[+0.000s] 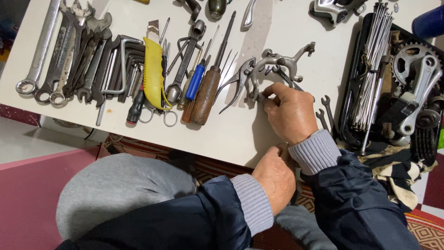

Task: The person sits on the floor and cleans a small metal bicycle part by rubbing it with a sanding block. They then wipe the part with a cloth and proceed to clean a larger bicycle brake caliper assembly with the same cloth.

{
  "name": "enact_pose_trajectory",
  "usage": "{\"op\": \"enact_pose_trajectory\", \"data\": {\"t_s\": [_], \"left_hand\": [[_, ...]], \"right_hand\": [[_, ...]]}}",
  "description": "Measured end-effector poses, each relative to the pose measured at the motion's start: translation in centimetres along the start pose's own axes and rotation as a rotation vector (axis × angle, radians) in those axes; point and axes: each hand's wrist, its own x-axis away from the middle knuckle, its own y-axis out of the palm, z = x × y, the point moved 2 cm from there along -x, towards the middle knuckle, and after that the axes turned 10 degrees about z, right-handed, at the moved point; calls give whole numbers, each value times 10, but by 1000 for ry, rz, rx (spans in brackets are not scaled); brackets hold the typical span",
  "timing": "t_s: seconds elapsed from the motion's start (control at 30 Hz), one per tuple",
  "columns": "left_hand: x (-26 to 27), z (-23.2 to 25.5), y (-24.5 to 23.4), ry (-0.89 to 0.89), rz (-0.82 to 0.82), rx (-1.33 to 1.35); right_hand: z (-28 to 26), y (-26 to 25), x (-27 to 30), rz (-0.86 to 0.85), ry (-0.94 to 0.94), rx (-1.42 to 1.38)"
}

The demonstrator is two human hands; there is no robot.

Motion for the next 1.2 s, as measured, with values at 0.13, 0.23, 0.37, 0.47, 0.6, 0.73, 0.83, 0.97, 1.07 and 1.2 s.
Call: {"op": "enact_pose_trajectory", "data": {"t_s": [0.13,0.23,0.37,0.47,0.6,0.73,0.83,0.97,1.07,1.2], "left_hand": [[12,2,-5,-42,53,37],[7,3,0,-52,129,28],[2,3,7,-100,202,-3],[2,1,6,-116,259,-104],[2,2,8,-102,279,-170],[-3,3,16,-107,309,-164],[-3,2,23,-106,337,-161],[-4,2,25,-122,363,-163],[-2,2,20,-122,363,-165],[-3,3,18,-119,352,-177]], "right_hand": [[-4,-11,5,-24,-71,10],[-12,-39,15,-16,-129,-68],[-1,-92,37,-18,49,-48],[26,-103,59,-52,181,31],[63,-92,91,-53,286,7],[80,-73,100,-14,303,-4],[89,-71,106,97,313,-79],[102,-74,117,134,302,-174],[101,-78,123,172,267,-181],[88,-81,121,215,213,-189]]}}
